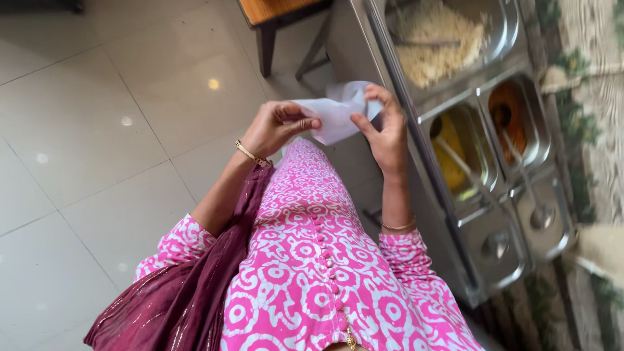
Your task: The person repeatedly scoops a yellow curry from a stainless steel food warmer into small plastic bags using a ladle, then ties each bag and places it on a nearby table. The process is repeated multiple times throughout the clip.
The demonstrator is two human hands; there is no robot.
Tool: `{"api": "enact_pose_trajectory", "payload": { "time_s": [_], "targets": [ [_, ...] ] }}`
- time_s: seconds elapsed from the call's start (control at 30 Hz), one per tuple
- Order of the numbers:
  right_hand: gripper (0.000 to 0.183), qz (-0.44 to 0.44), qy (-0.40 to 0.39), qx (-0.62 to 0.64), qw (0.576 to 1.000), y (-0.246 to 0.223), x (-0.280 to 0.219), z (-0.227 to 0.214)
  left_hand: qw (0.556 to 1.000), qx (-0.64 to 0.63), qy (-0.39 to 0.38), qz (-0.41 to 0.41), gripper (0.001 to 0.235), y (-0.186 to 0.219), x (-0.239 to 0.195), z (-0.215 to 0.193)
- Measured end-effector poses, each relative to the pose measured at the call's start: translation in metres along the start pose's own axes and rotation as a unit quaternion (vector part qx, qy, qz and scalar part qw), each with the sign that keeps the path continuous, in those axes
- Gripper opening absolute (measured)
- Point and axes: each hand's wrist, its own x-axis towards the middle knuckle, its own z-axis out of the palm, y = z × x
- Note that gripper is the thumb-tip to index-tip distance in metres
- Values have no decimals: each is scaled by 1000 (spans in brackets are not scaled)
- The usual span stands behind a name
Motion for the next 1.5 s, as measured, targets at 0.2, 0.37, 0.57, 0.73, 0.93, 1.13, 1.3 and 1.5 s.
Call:
{"api": "enact_pose_trajectory", "payload": {
  "time_s": [0.2,0.37,0.57,0.73,0.93,1.13,1.3,1.5],
  "targets": [
    [45,72,61,46,994,-32,-79,26,957,254,31,139,29,4,-31,46],
    [35,155,211,33,965,-23,-130,30,965,254,26,55,36,-15,-48,83],
    [61,-43,138,-421,895,-34,-159,16,882,414,-34,221,12,-22,-65,118],
    [40,-16,161,-427,890,-20,-164,-6,863,477,-21,165,10,-21,-60,137],
    [21,8,137,-383,914,3,-190,-42,851,482,-3,209,15,-26,-54,187],
    [20,266,167,173,933,54,-209,-111,876,459,88,123,25,-62,-37,214],
    [17,297,171,635,692,67,-212,-174,990,127,-39,-50,22,-115,-22,222],
    [33,193,62,592,780,54,-210,-197,879,-438,-121,-140,31,-119,-10,255]
  ]
}}
